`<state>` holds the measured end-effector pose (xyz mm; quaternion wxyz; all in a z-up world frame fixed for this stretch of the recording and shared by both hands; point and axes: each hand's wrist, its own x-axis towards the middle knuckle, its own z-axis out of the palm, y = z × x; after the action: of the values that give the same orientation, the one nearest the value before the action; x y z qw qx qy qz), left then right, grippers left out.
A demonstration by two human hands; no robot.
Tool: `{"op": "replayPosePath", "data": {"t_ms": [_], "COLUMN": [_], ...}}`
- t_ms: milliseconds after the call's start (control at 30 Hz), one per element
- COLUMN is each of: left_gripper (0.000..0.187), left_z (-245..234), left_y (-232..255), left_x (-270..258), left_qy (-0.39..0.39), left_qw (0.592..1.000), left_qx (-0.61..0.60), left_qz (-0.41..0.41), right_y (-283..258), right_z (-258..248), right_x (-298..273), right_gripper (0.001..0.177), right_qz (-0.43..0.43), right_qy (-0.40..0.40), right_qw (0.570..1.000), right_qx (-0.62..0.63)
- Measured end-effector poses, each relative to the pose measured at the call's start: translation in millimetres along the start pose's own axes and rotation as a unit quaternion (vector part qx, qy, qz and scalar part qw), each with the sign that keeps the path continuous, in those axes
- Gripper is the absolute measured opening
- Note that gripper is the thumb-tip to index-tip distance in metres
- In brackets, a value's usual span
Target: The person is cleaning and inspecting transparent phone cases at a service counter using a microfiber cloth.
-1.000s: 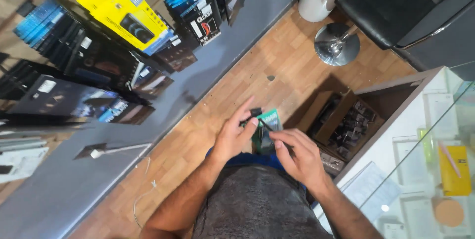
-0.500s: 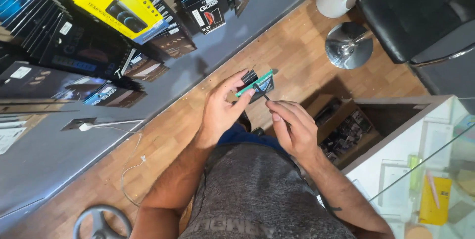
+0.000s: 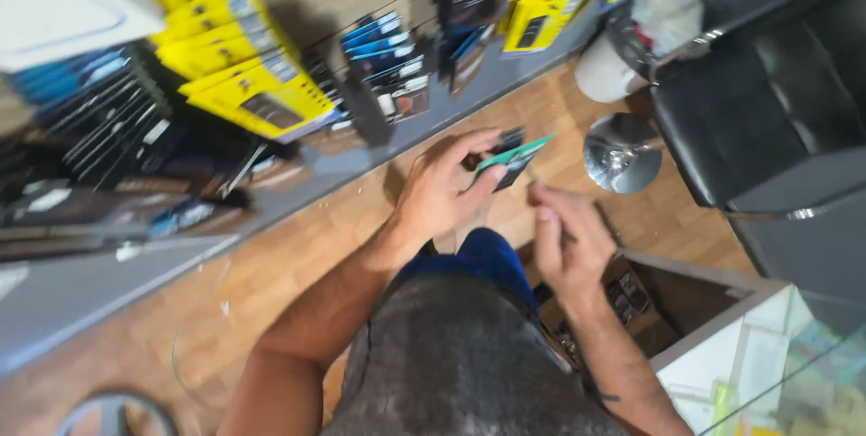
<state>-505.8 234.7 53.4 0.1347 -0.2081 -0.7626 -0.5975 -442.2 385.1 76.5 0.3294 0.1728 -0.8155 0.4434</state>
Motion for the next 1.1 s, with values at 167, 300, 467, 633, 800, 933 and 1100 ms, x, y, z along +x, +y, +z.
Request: {"op": "replayPosePath", "data": {"t_ms": [167, 300, 467, 633, 800, 933, 1100], "left_gripper": [0.031, 0.026, 0.020, 0.021, 0.021, 0.020, 0.022], "left_z": [-16, -8, 4, 19, 29, 38, 45], "left_y": [-3, -6, -3, -1, 0, 1, 5], "left_x": [30, 37, 58, 55, 47, 40, 31], "left_qy": [0.021, 0.054, 0.087, 0.070, 0.108, 0.131, 0.159], "left_qw": [1.000, 0.996, 0.994, 0.991, 0.978, 0.975, 0.964], "left_qx": [0.009, -0.019, 0.007, 0.024, 0.059, 0.051, 0.065], "left_qz": [0.000, -0.063, -0.072, -0.107, -0.168, -0.171, -0.206], "right_y": [31, 53, 102, 130, 156, 173, 205], "right_z": [-14, -30, -32, -25, -12, -2, 5], "right_x": [49, 95, 160, 202, 232, 244, 256], "right_gripper": [0.017, 0.021, 0.017, 0.021, 0.019, 0.022, 0.024], "right_qz": [-0.022, -0.060, -0.119, -0.096, -0.137, -0.203, -0.231], "right_qy": [0.028, -0.008, -0.013, -0.094, -0.110, -0.096, -0.104], "right_qw": [0.999, 0.998, 0.992, 0.991, 0.984, 0.974, 0.967], "right_qx": [-0.018, -0.032, -0.038, -0.003, 0.035, -0.009, -0.039]}}
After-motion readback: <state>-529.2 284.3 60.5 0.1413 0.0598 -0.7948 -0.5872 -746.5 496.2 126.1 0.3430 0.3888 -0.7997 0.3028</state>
